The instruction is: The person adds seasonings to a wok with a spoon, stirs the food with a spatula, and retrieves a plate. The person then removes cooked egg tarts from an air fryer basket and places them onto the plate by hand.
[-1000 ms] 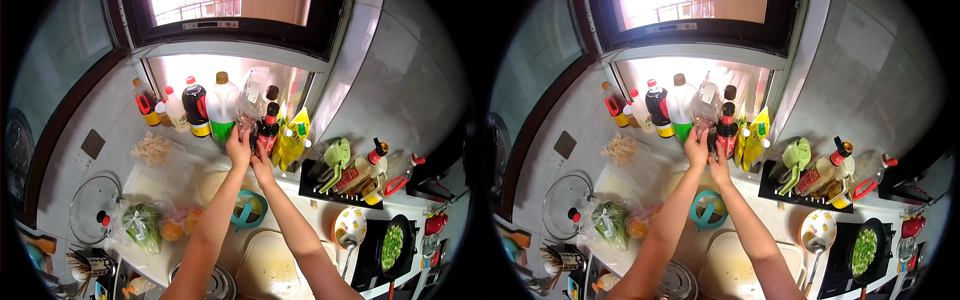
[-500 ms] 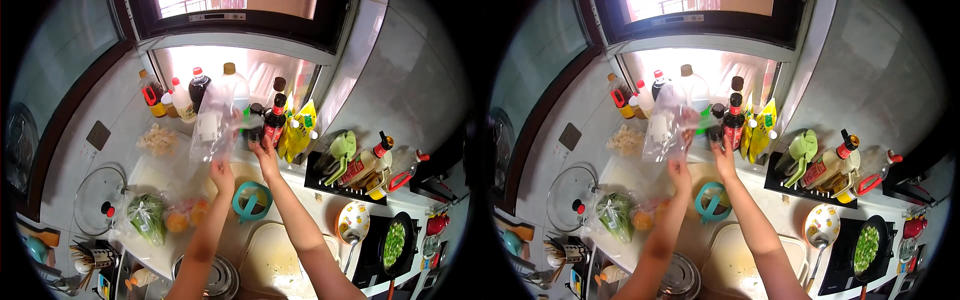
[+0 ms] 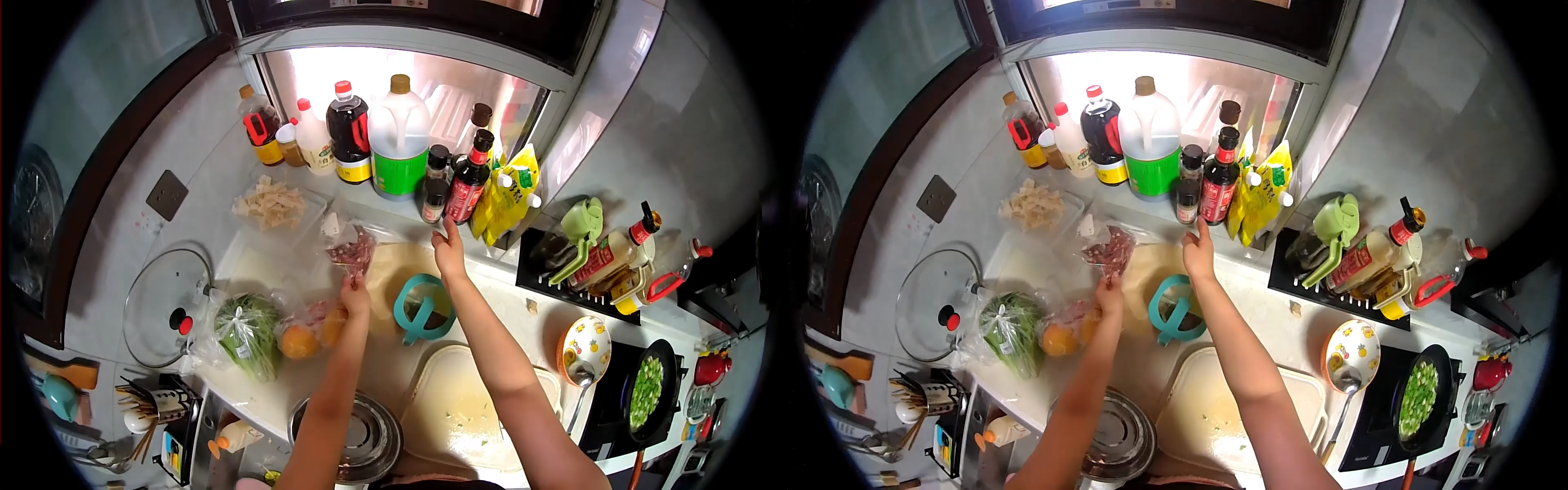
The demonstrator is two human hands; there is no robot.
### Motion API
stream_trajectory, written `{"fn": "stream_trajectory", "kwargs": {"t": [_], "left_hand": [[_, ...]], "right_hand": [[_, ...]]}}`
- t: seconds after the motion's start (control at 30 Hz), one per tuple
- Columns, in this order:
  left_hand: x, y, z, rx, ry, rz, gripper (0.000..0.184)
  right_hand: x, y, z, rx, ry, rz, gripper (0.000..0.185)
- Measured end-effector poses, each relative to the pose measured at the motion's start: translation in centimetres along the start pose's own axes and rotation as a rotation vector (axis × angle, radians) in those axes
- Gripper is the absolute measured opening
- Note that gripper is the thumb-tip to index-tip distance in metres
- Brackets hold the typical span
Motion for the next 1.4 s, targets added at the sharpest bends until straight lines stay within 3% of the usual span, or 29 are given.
{"fn": "stream_trajectory", "kwargs": {"t": [0.13, 0.27, 0.33, 0.4, 0.47, 0.5, 0.57, 0.63, 0.7, 0.77, 0.87, 0.93, 1.0, 1.03, 1.13, 1.17, 1.27, 1.4], "left_hand": [[2.8, -0.8, 1.5, -0.004, 0.018, 0.149, 0.023], [4.2, -1.7, 1.8, -0.214, -0.164, 0.26, 0.052], [-0.7, -0.3, 0.3, -0.174, -0.088, 0.207, 0.063], [-3.4, 0.7, -0.8, -0.274, -0.143, 0.227, 0.067], [-5.0, 1.2, -1.6, -0.437, -0.336, 0.288, 0.064], [-6.3, 1.4, -2.1, -0.481, -0.43, 0.307, 0.063], [-11.2, 1.4, -4.1, -0.413, -0.617, 0.283, 0.06], [-11.0, -1.1, -3.0, 0.126, -0.536, 0.046, 0.056], [-13.3, -4.7, -1.1, 0.518, -0.278, -0.056, 0.051], [-12.8, -9.1, 0.9, 0.453, -0.285, -0.223, 0.046], [-12.7, -12.7, 3.9, 0.724, -0.131, -0.52, 0.045], [-12.8, -13.3, 4.5, 0.646, -0.276, -0.278, 0.035], [-15.3, -11.1, 4.3, 0.571, -0.306, 0.145, 0.03], [-15.2, -11.6, 4.8, 0.46, -0.437, 0.129, 0.028], [-19.3, -11.4, 5.3, 0.465, -0.571, 0.333, 0.031], [-21.2, -11.3, 4.7, 0.52, -0.518, 0.39, 0.036], [-21.5, -14.6, 5.6, 0.574, -0.642, 0.311, 0.048], [-23.8, -17.4, 5.4, 0.45, -0.534, 0.542, 0.059]], "right_hand": [[-0.6, -0.6, 1.4, -0.006, 0.044, -0.098, 0.06], [-2.1, -1.1, 2.4, -0.054, 0.11, -0.065, 0.059], [-2.3, -1.1, 2.5, -0.032, 0.123, -0.101, 0.059], [-2.6, -1.0, 2.5, -0.038, 0.154, -0.121, 0.06], [-3.1, -1.0, 2.6, -0.073, 0.21, -0.122, 0.061], [-2.4, -1.1, 2.4, -0.089, 0.241, -0.279, 0.062], [-0.1, -1.5, 1.9, -0.122, 0.304, -0.593, 0.064], [-0.8, -1.9, 2.8, -0.17, 0.392, -0.691, 0.064], [-0.5, -2.3, 3.0, -0.215, 0.402, -0.773, 0.061], [0.3, -2.1, 2.9, -0.17, 0.417, -0.805, 0.059], [0.9, -1.6, 2.6, -0.097, 0.424, -0.755, 0.056], [1.1, -1.6, 2.7, -0.079, 0.351, -0.617, 0.054], [1.3, -1.3, 2.9, -0.154, 0.511, -0.739, 0.054], [1.2, -1.1, 2.9, -0.164, 0.54, -0.773, 0.055], [0.6, -0.6, 2.3, -0.2, 0.556, -0.736, 0.055], [0.7, -0.4, 1.6, -0.218, 0.546, -0.7, 0.055], [0.9, 0.5, 0.5, -0.241, 0.518, -0.579, 0.054], [0.7, 2.2, 0.5, -0.269, 0.505, -0.626, 0.054]]}}
Point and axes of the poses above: each hand's wrist, its own z-axis towards the middle knuckle, its own y-axis out of the back of the hand, x = y × z, the point moved 1 cm from there along z, towards the middle knuckle, and after that the axes turned 5 degrees about y, right-handed, at the moved point
